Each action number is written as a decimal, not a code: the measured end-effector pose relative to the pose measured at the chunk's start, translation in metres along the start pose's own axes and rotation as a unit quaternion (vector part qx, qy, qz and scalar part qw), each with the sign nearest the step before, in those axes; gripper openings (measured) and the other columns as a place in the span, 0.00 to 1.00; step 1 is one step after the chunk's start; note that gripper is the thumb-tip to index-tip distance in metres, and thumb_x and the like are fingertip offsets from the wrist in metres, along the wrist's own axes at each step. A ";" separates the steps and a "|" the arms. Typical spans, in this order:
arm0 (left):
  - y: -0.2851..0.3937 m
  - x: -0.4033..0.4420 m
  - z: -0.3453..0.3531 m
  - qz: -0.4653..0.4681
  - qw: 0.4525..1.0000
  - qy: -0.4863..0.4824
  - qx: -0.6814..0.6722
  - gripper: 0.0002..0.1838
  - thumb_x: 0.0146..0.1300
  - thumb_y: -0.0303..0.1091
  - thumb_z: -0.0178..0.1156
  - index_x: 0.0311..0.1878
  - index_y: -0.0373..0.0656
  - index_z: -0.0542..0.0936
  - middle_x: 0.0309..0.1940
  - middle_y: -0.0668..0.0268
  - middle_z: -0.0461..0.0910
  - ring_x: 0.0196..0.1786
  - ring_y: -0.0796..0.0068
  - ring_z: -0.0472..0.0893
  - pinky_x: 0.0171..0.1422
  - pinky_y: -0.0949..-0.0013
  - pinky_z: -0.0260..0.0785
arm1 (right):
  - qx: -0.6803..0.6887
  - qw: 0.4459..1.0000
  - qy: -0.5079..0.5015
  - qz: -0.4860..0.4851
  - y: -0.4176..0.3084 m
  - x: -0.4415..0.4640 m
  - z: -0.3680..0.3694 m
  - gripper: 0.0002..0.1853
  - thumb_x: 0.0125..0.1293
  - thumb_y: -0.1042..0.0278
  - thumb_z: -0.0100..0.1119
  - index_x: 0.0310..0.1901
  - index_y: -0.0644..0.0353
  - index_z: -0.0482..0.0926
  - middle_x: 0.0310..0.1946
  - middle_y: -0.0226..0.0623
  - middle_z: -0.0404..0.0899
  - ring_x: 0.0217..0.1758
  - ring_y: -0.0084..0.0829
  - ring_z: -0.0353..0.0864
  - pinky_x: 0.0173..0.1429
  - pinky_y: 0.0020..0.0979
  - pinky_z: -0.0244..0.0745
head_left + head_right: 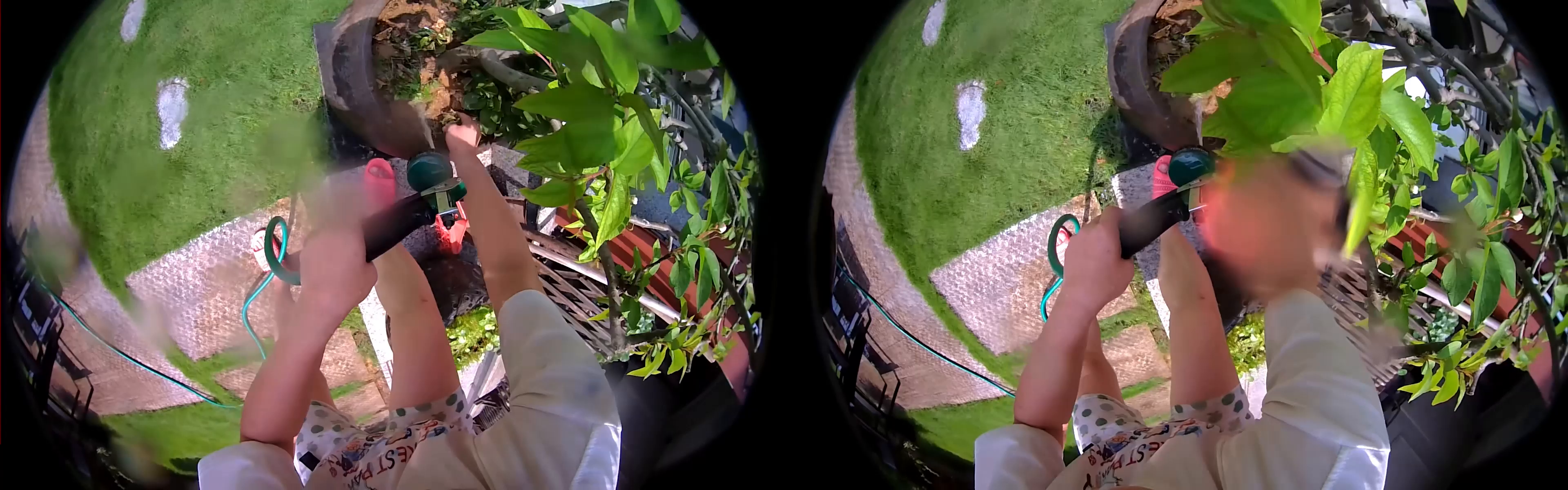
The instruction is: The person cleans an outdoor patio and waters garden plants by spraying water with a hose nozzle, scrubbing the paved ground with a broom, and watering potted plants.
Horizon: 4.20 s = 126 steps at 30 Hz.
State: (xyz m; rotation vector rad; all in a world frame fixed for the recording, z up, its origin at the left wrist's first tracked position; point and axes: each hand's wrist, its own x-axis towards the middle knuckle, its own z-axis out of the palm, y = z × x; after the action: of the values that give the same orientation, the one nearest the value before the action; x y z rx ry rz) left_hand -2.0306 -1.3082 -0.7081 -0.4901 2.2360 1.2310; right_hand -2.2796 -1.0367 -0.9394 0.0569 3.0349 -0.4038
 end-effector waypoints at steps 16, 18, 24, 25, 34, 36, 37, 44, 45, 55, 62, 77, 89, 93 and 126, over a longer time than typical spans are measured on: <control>0.027 -0.032 -0.028 0.014 0.995 0.039 -0.093 0.18 0.45 0.23 0.58 0.44 0.39 0.77 0.32 0.45 0.80 0.40 0.43 0.80 0.45 0.50 0.71 | 0.577 0.703 -0.315 0.272 -0.073 0.032 -0.057 0.23 0.59 0.75 0.56 0.55 0.75 0.65 0.51 0.53 0.69 0.54 0.48 0.71 0.60 0.46 0.71; 0.033 -0.032 -0.032 0.002 0.996 0.019 -0.082 0.18 0.47 0.23 0.58 0.44 0.38 0.75 0.35 0.46 0.80 0.41 0.44 0.80 0.46 0.50 0.73 | 0.608 0.664 -0.341 0.271 -0.076 0.030 -0.065 0.25 0.60 0.74 0.56 0.56 0.76 0.63 0.54 0.56 0.67 0.58 0.50 0.69 0.63 0.48 0.70; 0.030 -0.036 -0.030 -0.029 0.998 0.000 -0.051 0.17 0.49 0.26 0.62 0.44 0.35 0.73 0.40 0.48 0.80 0.43 0.47 0.82 0.47 0.52 0.75 | 0.531 0.679 -0.331 0.384 -0.105 0.027 -0.034 0.22 0.67 0.68 0.50 0.57 0.75 0.65 0.61 0.59 0.64 0.62 0.54 0.69 0.64 0.48 0.72; 0.028 -0.037 -0.030 -0.030 0.998 0.003 -0.050 0.18 0.49 0.26 0.62 0.44 0.35 0.73 0.40 0.48 0.80 0.43 0.47 0.82 0.47 0.52 0.76 | 0.503 0.699 -0.347 0.372 -0.112 0.024 -0.031 0.22 0.67 0.68 0.50 0.58 0.74 0.65 0.62 0.58 0.64 0.62 0.54 0.70 0.62 0.47 0.74; -0.006 -0.025 -0.021 -0.034 0.995 0.056 -0.074 0.21 0.46 0.23 0.60 0.47 0.38 0.74 0.38 0.49 0.80 0.42 0.46 0.81 0.47 0.51 0.74 | 0.627 0.678 -0.266 0.278 -0.138 0.068 0.044 0.14 0.68 0.77 0.48 0.54 0.68 0.71 0.50 0.51 0.75 0.47 0.46 0.80 0.52 0.44 0.82; -0.010 -0.021 -0.017 -0.036 0.994 0.063 -0.082 0.21 0.45 0.22 0.59 0.47 0.39 0.75 0.37 0.49 0.80 0.42 0.45 0.81 0.47 0.50 0.73 | 0.651 0.663 -0.287 0.232 -0.139 0.077 0.034 0.13 0.68 0.78 0.48 0.54 0.67 0.69 0.47 0.51 0.76 0.45 0.42 0.81 0.51 0.42 0.82; -0.007 -0.019 -0.018 -0.041 0.994 0.054 -0.081 0.21 0.45 0.22 0.59 0.46 0.39 0.75 0.37 0.49 0.80 0.42 0.45 0.81 0.47 0.50 0.74 | 0.622 0.685 -0.316 0.210 -0.144 0.077 0.024 0.13 0.68 0.79 0.47 0.54 0.67 0.68 0.45 0.50 0.76 0.43 0.40 0.82 0.51 0.41 0.82; 0.022 -0.038 -0.017 -0.027 0.994 0.059 -0.093 0.20 0.45 0.23 0.59 0.46 0.40 0.74 0.35 0.47 0.80 0.42 0.46 0.81 0.46 0.51 0.74 | 0.456 0.732 -0.358 0.359 -0.153 0.012 -0.063 0.24 0.69 0.65 0.50 0.62 0.65 0.60 0.61 0.60 0.64 0.56 0.57 0.74 0.59 0.51 0.75; 0.027 -0.043 -0.018 -0.028 0.994 0.058 -0.087 0.21 0.45 0.23 0.59 0.47 0.40 0.74 0.35 0.47 0.80 0.42 0.46 0.81 0.46 0.51 0.74 | 0.515 0.672 -0.386 0.367 -0.146 0.008 -0.069 0.23 0.69 0.66 0.48 0.62 0.66 0.61 0.61 0.61 0.64 0.57 0.59 0.73 0.60 0.51 0.74; 0.030 -0.047 -0.019 -0.032 0.996 0.013 -0.088 0.25 0.45 0.25 0.59 0.52 0.41 0.75 0.37 0.47 0.81 0.44 0.46 0.81 0.48 0.51 0.74 | 0.579 0.659 -0.324 0.354 -0.100 -0.004 -0.077 0.14 0.67 0.68 0.48 0.52 0.63 0.63 0.49 0.53 0.65 0.46 0.51 0.71 0.49 0.45 0.72; 0.030 -0.058 -0.039 0.004 0.996 0.016 -0.090 0.25 0.46 0.28 0.61 0.52 0.42 0.75 0.40 0.48 0.81 0.46 0.47 0.81 0.51 0.51 0.73 | 0.600 0.654 -0.289 0.359 -0.100 -0.015 -0.087 0.08 0.66 0.70 0.49 0.45 0.60 0.65 0.40 0.47 0.66 0.39 0.45 0.70 0.42 0.40 0.71; 0.038 -0.102 -0.053 -0.001 0.996 0.006 -0.089 0.23 0.46 0.25 0.58 0.51 0.42 0.76 0.38 0.46 0.81 0.44 0.44 0.80 0.50 0.50 0.72 | 0.588 0.667 -0.262 0.375 -0.114 -0.036 -0.109 0.05 0.64 0.75 0.48 0.30 0.56 0.67 0.22 0.34 0.66 0.22 0.32 0.66 0.26 0.32 0.68; 0.024 -0.107 -0.029 0.009 0.996 0.016 -0.083 0.21 0.48 0.27 0.58 0.49 0.42 0.74 0.36 0.46 0.81 0.43 0.43 0.80 0.48 0.47 0.72 | 0.446 0.699 -0.377 0.413 -0.101 -0.040 -0.099 0.07 0.66 0.73 0.46 0.28 0.54 0.68 0.17 0.27 0.62 0.16 0.25 0.60 0.20 0.27 0.57; 0.021 -0.106 -0.019 0.002 0.995 0.018 -0.095 0.21 0.48 0.28 0.58 0.49 0.43 0.73 0.36 0.46 0.81 0.42 0.43 0.80 0.47 0.46 0.71 | 0.389 0.690 -0.433 0.429 -0.101 -0.037 -0.094 0.08 0.66 0.72 0.45 0.27 0.53 0.68 0.15 0.24 0.61 0.14 0.22 0.59 0.18 0.25 0.54; -0.083 -0.336 -0.082 -0.070 0.974 -0.031 -0.215 0.17 0.40 0.29 0.62 0.39 0.41 0.82 0.33 0.50 0.82 0.38 0.52 0.82 0.42 0.55 0.73 | 0.104 0.883 -0.413 0.197 -0.248 -0.312 -0.181 0.11 0.69 0.67 0.46 0.32 0.59 0.77 0.22 0.34 0.74 0.18 0.28 0.72 0.17 0.29 0.67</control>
State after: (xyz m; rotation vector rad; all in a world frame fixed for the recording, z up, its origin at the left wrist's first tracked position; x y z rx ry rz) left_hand -1.7425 -1.4020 -0.5226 -0.7457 1.8438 1.6352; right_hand -1.9939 -1.2369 -0.6744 0.3956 2.0627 -0.5371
